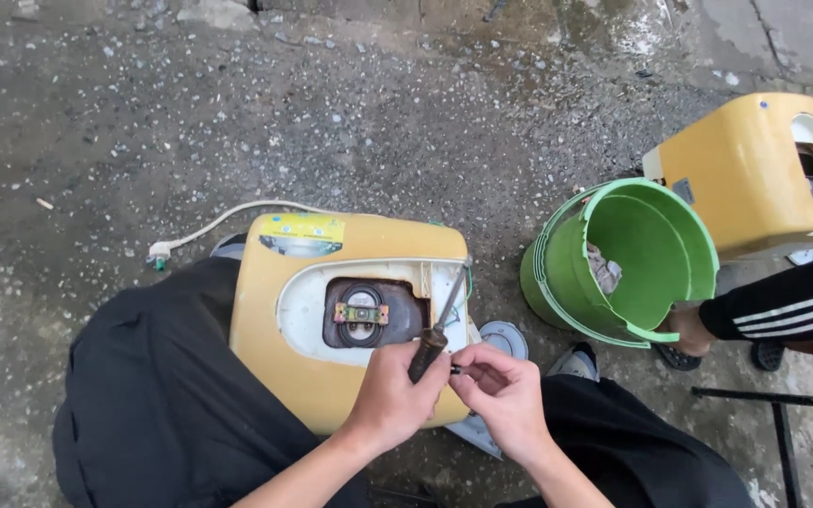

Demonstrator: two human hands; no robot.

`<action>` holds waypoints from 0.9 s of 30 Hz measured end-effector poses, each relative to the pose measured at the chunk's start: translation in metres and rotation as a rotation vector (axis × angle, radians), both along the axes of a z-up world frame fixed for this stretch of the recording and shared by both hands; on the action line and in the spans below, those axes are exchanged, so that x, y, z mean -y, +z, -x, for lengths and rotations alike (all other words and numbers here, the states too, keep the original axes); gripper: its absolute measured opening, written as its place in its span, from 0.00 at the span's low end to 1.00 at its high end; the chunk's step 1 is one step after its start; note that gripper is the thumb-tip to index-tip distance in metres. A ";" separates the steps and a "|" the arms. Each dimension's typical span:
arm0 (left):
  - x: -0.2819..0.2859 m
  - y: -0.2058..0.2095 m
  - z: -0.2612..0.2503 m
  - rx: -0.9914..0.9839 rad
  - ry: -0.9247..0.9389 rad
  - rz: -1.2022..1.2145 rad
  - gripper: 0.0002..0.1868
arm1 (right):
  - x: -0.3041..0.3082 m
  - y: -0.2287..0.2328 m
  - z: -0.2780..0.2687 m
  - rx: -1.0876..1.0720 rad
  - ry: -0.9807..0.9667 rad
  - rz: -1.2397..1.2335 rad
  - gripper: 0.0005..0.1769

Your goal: Repairing the internal wiring and components of a small appliance using a screwdriver.

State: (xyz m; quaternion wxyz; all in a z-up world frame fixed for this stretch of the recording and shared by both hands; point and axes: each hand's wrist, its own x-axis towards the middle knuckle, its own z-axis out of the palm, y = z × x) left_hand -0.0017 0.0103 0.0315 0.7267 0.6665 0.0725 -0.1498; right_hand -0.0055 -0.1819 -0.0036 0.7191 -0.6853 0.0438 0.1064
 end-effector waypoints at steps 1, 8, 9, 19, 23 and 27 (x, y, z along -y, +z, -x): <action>-0.003 0.005 -0.002 0.119 -0.005 -0.054 0.12 | 0.001 -0.001 -0.001 -0.016 0.001 0.003 0.10; -0.013 0.018 -0.007 0.379 -0.044 -0.125 0.06 | 0.009 0.002 -0.010 -0.088 0.012 -0.034 0.10; -0.012 0.016 -0.007 0.382 -0.046 -0.126 0.06 | 0.009 0.004 -0.010 -0.085 0.010 -0.036 0.10; -0.009 0.001 -0.004 0.140 -0.005 0.025 0.05 | 0.009 0.011 -0.011 -0.072 0.047 -0.051 0.08; -0.010 0.014 -0.004 0.420 0.025 -0.221 0.07 | 0.008 0.007 -0.009 -0.041 0.038 -0.033 0.09; -0.009 0.015 0.000 0.467 -0.002 -0.268 0.06 | 0.004 0.008 -0.008 0.051 -0.003 -0.016 0.09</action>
